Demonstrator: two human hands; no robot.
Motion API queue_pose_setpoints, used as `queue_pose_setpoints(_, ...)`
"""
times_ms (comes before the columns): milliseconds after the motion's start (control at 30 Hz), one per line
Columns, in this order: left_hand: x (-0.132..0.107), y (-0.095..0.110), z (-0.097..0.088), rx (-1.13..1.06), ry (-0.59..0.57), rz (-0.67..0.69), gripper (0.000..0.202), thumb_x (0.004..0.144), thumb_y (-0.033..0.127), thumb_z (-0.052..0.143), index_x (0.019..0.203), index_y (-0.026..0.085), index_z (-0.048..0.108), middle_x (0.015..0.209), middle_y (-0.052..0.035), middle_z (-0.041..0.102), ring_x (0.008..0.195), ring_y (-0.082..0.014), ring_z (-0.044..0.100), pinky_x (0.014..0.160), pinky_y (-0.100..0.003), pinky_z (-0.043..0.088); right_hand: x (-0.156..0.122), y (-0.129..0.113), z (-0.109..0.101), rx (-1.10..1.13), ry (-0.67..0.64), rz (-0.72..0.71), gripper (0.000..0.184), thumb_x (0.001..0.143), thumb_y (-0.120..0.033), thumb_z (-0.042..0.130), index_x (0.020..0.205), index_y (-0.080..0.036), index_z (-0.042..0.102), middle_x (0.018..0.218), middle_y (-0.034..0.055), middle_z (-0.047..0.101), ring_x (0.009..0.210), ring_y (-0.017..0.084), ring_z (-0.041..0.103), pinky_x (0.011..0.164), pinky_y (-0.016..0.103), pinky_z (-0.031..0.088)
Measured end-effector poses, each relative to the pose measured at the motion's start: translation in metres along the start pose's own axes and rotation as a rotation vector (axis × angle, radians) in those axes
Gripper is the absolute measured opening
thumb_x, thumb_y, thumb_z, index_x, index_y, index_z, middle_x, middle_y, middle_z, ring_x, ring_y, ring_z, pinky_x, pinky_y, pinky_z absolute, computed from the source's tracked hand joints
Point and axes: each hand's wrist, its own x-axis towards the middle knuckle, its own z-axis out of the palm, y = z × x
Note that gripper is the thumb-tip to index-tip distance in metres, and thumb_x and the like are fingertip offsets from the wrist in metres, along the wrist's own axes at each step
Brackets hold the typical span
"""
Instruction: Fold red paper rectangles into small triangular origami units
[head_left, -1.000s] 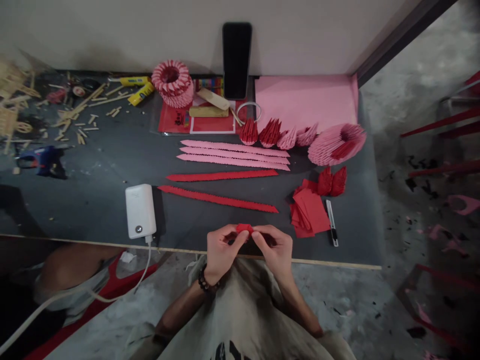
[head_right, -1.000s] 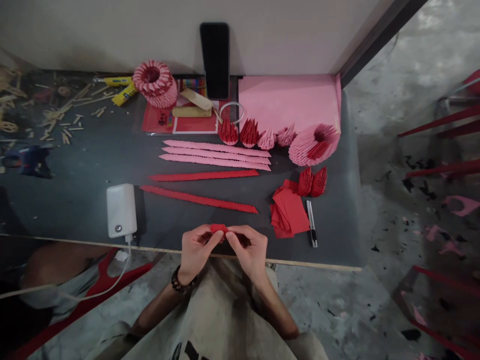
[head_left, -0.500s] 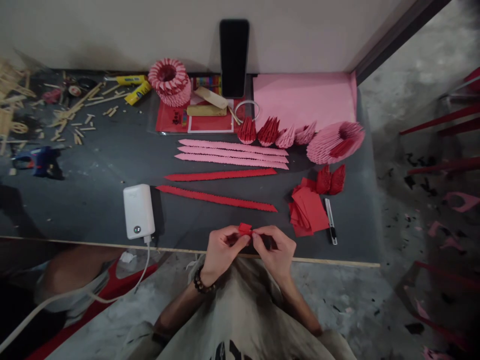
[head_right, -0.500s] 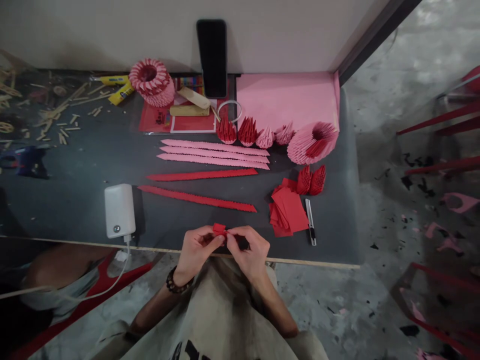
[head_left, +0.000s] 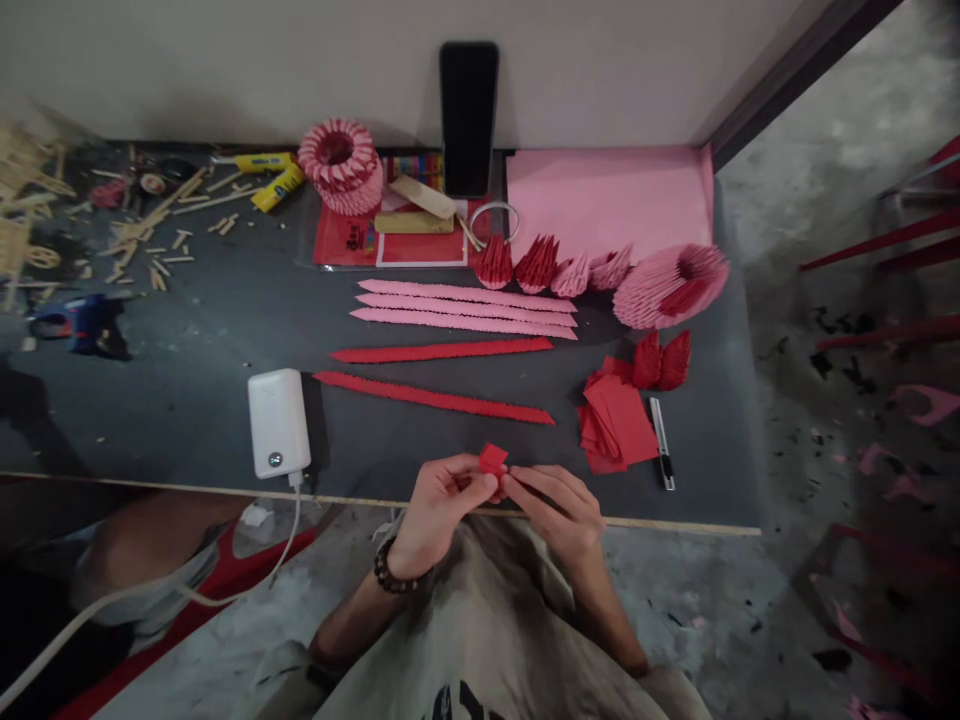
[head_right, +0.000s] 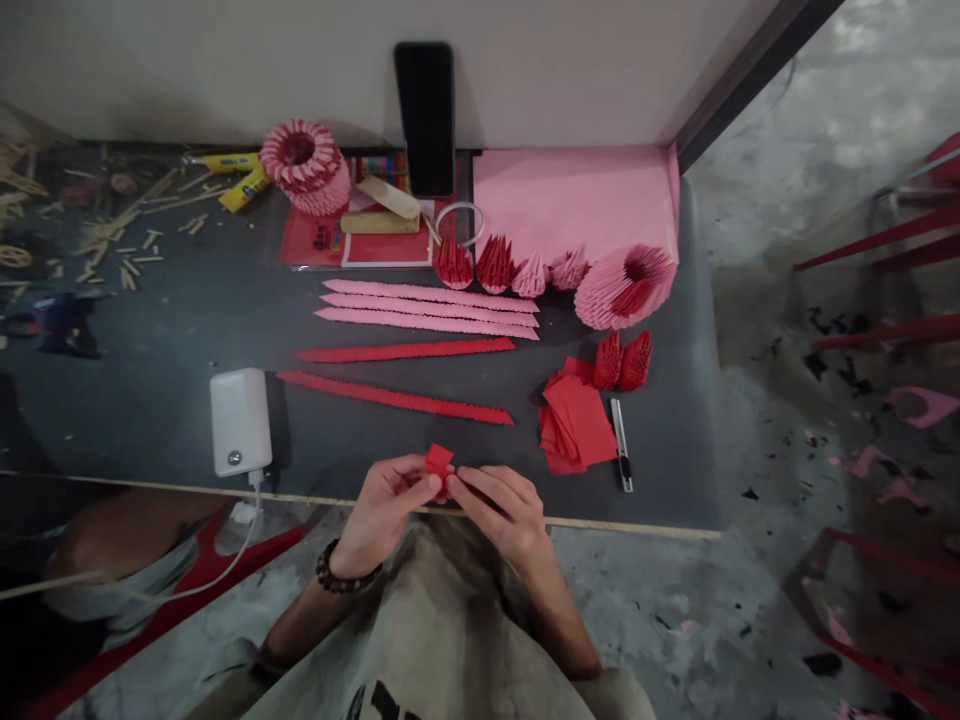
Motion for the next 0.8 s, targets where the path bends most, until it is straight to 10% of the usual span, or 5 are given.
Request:
queue_pose_setpoints(367,0.002,-0.016,-0.001,0.223,0.164,0.202,0.029,0.079,0.031,0.085,0.102,0.017,0.075,0.080,-0.0020,0.077,0.074,-0.0161,0.072,0.074,-0.026,0.058,0.016,-0.025,0.018,0.287,0.116,0.562,0.004,0.089,-0.023,0.070,0.088,-0.025,0.074,0.077,-0.0015,0.072,0.062,0.011,0.062,0.055,0.024,0.050)
queue_pose_setpoints(800,0.009,-0.025,0.000,0.242,0.185,0.284,0.019,0.089,0.034,0.076,0.099,0.020,0.083,0.086,-0.0064,0.077,0.080,-0.0181,0.068,0.075,-0.028,0.055,0.015,-0.027,0.021,0.168,0.014,0.528,0.010,0.082,-0.029,0.074,0.077,-0.022,0.069,0.073,-0.0012,0.071,0.061,0.011,0.064,0.058,0.025,0.052)
